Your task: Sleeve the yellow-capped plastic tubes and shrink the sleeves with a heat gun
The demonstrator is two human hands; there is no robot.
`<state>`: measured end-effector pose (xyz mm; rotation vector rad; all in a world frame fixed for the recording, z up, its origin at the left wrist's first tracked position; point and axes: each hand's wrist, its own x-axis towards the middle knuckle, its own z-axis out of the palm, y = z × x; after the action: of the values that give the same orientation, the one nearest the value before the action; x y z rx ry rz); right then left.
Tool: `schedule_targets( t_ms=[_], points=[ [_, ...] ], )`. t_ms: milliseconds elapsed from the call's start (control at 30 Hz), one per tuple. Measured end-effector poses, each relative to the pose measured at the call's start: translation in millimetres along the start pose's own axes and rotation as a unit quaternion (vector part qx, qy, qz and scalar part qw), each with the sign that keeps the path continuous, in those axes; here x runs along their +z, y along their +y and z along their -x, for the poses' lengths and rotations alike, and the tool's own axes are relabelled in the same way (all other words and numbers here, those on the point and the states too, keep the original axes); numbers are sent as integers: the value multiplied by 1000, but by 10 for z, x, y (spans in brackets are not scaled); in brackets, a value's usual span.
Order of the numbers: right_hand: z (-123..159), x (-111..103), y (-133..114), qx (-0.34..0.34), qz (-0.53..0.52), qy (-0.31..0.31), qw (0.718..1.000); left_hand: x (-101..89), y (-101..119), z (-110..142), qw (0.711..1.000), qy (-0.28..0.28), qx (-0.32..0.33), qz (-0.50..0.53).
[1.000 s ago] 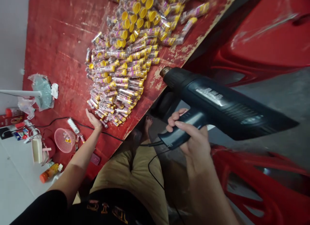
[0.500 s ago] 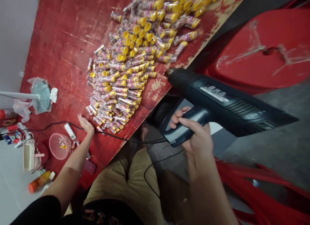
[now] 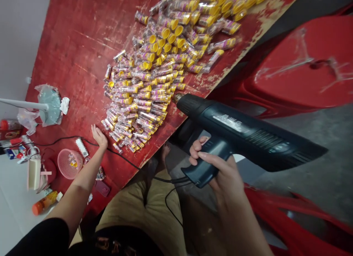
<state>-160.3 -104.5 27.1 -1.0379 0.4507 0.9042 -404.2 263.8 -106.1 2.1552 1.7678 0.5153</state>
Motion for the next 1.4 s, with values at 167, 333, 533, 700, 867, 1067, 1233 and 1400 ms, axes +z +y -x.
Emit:
schedule_targets(
  t_ms=[167,333,533,700,867,1067,1233,1400],
  points=[
    [-10,143,-62,-8,-9,-8,1000,81,39,-180,999,-11,-1,-43],
    [-80,229,-129,-37,-10,-7,999,135,32,-161,997,-10,-7,-73],
    [289,221,9,14,5,-21,1000,151,-10,-134,996,-12,-11,-93],
    [392,354,77,25,19,-50,998,143,8,-111,992,-18,-21,-124],
    [358,461,121,55,41,-77,995,145,16,-86,988,-29,-29,-151],
    [352,617,140,60,56,-90,993,160,-4,-62,986,-35,-32,-160],
    [584,654,160,79,61,-58,993,168,-22,-44,986,-41,-36,-159],
    [807,611,293,105,64,-23,992,171,-30,-33,985,-46,-41,-160]
  ],
)
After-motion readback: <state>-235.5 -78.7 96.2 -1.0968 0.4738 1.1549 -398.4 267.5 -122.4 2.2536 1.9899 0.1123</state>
